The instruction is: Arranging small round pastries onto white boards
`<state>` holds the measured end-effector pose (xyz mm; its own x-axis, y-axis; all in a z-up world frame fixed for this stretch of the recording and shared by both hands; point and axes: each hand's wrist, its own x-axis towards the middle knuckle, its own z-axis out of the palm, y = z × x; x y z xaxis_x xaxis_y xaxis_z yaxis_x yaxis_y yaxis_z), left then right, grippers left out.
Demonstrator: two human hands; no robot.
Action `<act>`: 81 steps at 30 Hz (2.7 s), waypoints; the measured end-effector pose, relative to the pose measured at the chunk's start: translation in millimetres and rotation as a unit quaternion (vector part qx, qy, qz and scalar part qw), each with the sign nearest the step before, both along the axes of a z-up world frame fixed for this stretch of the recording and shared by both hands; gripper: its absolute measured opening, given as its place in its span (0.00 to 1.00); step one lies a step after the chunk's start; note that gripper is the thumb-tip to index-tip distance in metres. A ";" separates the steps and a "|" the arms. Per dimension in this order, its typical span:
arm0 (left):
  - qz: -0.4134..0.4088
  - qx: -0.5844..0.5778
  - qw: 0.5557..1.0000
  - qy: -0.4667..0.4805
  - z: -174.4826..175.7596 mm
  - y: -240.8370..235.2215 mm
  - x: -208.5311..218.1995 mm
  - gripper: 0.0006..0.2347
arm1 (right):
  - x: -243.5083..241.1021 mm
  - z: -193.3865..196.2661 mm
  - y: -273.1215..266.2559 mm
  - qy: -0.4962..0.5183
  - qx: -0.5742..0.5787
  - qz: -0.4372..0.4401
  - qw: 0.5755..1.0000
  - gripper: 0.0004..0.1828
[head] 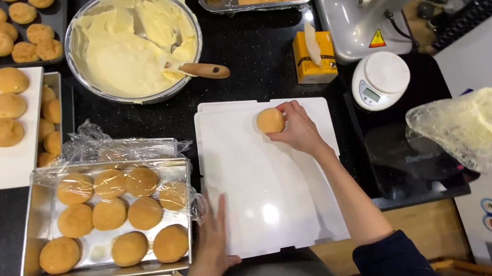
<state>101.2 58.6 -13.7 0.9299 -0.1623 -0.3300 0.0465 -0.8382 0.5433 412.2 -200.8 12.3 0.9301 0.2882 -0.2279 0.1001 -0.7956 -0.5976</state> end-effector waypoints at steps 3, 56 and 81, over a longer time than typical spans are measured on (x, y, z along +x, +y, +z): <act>0.055 -0.028 0.998 -0.030 11.1 6.6 -1.4 0.81 | 3.9 -7.8 -5.0 -0.009 -0.007 0.007 1.000 0.41; 0.234 -0.142 0.923 -0.272 -31.4 -100.5 262.9 0.54 | -52.5 -38.6 1.1 -0.101 0.249 -0.116 0.956 0.36; 0.278 0.155 0.919 -0.231 199.0 243.9 -50.9 0.18 | -180.5 129.3 138.0 -0.317 0.297 0.067 0.898 0.27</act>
<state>50.3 302.5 185.3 0.8931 0.4161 0.1710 0.3389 -0.8723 0.3524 231.7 -62.8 141.6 0.7672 0.3026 0.5656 0.6403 -0.3108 -0.7024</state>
